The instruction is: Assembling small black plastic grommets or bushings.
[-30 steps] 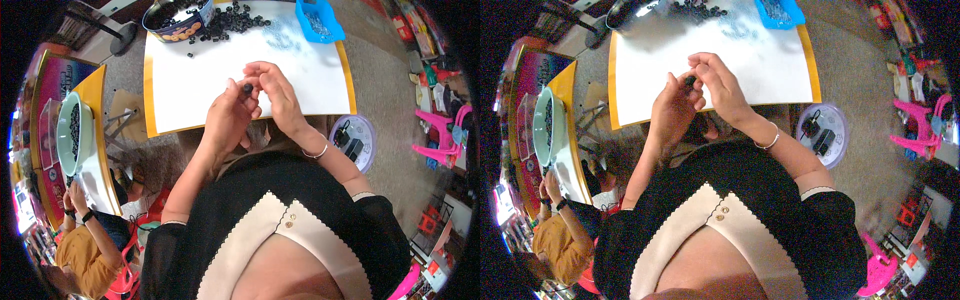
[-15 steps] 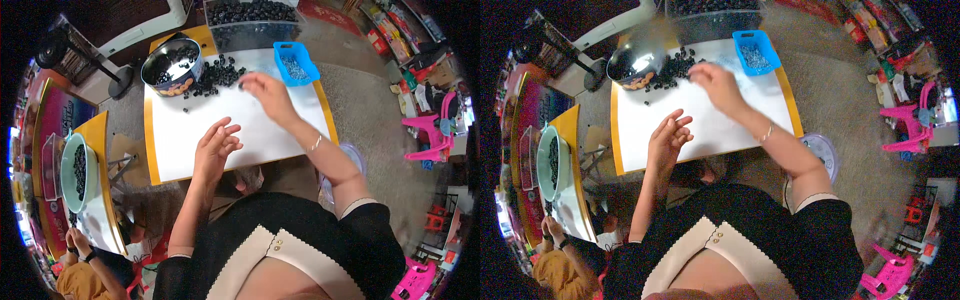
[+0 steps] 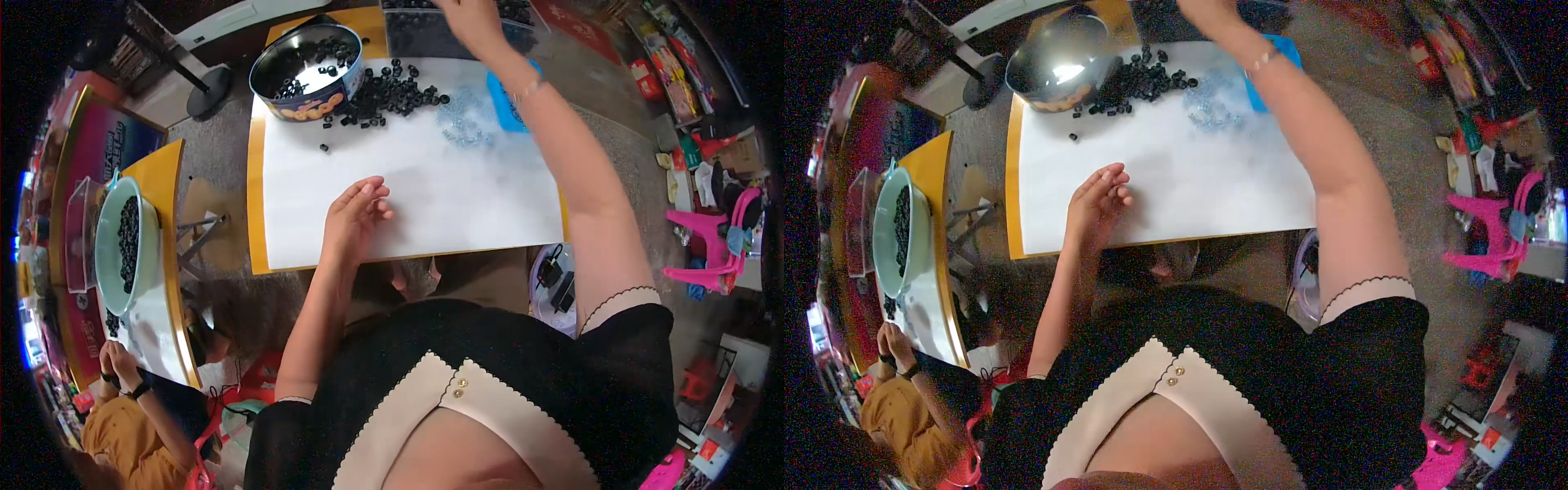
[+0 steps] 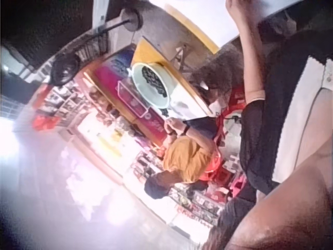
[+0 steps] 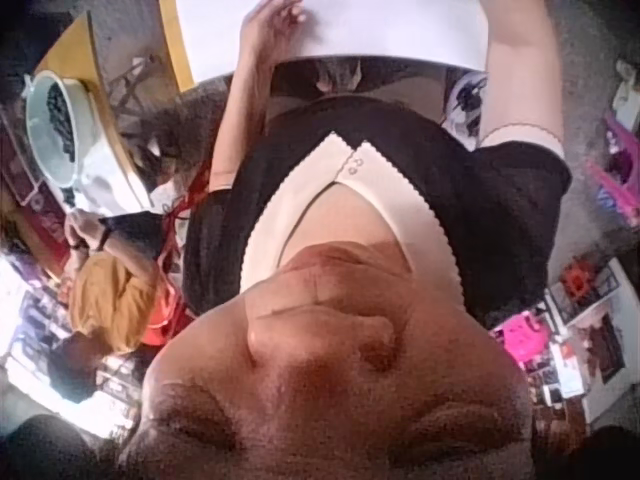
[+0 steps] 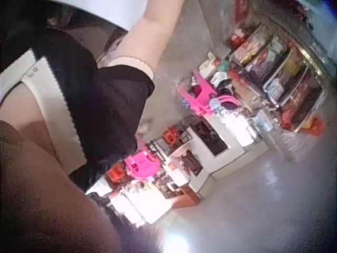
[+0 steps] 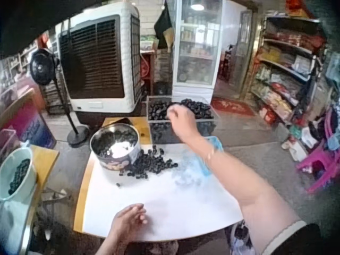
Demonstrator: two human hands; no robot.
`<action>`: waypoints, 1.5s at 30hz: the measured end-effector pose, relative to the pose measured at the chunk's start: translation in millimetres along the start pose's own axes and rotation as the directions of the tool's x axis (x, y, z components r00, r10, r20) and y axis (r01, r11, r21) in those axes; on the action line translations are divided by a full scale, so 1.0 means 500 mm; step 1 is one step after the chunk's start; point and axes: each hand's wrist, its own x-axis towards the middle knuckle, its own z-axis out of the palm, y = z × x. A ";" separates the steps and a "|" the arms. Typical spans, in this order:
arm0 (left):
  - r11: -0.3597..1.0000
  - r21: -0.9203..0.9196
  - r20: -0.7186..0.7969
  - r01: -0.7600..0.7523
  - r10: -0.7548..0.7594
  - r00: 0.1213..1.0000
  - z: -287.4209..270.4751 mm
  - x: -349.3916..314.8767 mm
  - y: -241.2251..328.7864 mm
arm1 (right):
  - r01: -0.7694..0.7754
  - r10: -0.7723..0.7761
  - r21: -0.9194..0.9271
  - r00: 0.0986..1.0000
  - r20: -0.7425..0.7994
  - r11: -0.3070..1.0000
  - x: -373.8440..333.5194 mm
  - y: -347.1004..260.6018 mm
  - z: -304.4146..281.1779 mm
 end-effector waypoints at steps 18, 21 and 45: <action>0.998 -0.059 0.194 -0.033 0.044 0.980 -0.029 0.004 -0.020 | 0.257 -0.269 0.078 0.907 0.324 0.963 -0.292 -0.119 0.187; 0.979 -0.186 0.165 -0.078 0.110 0.980 -0.047 0.008 -0.022 | 0.053 -0.155 0.255 0.903 0.401 0.966 -0.305 -0.136 0.132; 0.997 -0.053 0.159 -0.059 0.066 0.985 0.080 -0.049 -0.045 | -0.316 0.208 0.573 0.946 0.248 0.756 -0.493 -0.210 -0.119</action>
